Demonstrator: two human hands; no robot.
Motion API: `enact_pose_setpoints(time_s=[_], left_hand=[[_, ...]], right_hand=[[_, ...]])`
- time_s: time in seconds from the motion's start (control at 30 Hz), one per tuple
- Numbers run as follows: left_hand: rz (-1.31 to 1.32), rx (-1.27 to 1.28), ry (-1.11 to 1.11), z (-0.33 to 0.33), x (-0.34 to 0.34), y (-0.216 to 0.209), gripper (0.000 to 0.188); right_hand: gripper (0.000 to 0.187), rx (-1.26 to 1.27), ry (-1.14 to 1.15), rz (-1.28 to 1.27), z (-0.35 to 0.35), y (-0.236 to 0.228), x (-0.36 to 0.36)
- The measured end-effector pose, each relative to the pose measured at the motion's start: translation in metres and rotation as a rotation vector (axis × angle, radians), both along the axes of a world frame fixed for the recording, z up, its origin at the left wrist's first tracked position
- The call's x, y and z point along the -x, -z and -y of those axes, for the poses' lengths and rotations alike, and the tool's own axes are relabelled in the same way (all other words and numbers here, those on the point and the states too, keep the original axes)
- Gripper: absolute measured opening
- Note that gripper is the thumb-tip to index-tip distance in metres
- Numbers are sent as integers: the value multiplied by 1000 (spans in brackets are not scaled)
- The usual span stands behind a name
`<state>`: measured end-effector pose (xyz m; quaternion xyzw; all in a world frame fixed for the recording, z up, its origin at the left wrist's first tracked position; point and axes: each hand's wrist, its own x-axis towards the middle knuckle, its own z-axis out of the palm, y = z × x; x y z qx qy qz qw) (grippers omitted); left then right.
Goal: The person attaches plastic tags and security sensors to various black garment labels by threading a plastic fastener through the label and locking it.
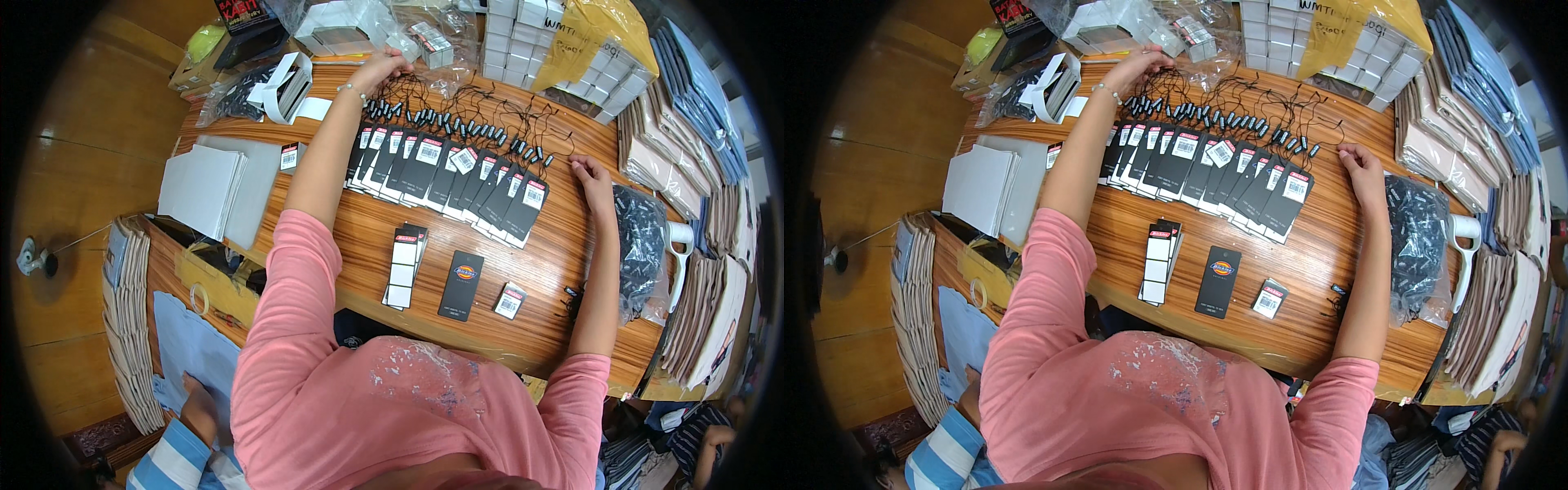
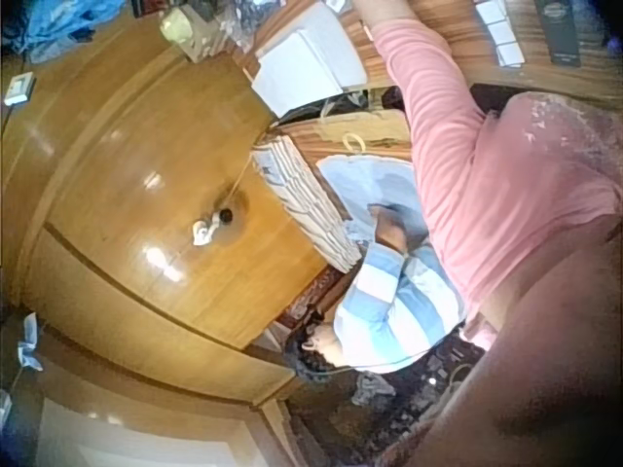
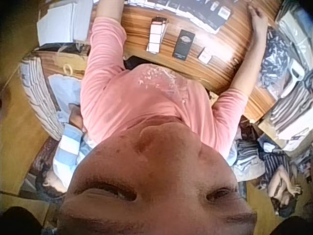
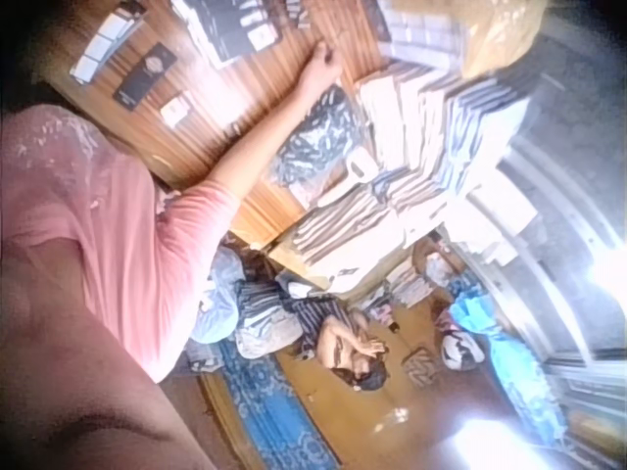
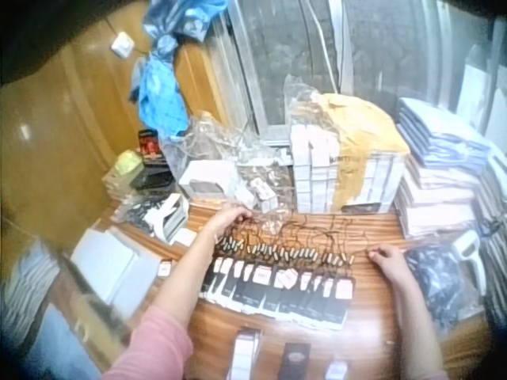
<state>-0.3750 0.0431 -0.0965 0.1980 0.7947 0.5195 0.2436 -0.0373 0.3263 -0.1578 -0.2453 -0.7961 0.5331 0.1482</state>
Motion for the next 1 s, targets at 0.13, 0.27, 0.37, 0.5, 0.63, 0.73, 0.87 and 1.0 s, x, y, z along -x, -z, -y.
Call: enact_pose_setpoints(time_s=[0.13,0.27,0.37,0.5,0.63,0.73,0.87,1.0], left_hand=[[-247,-192,-54,0,4,19,32],[-700,-68,194,8,11,32,23],[-924,261,207,6,-11,18,22],[-988,524,114,-3,-25,13,24],[-820,503,64,-9,-13,28,20],[-660,388,23,-4,8,36,26],[-186,151,-24,-3,26,37,28],[-77,-168,-110,0,5,17,27]], right_hand=[[18,9,7,14,2,-3,-1],[18,-19,13,-19,5,-3,0],[18,-43,14,-19,0,3,-1],[17,-14,17,-28,0,4,1],[17,-2,28,-34,4,1,1],[17,-17,13,-24,1,3,2],[18,-34,25,0,-1,5,1],[19,-34,17,-15,1,2,0]])
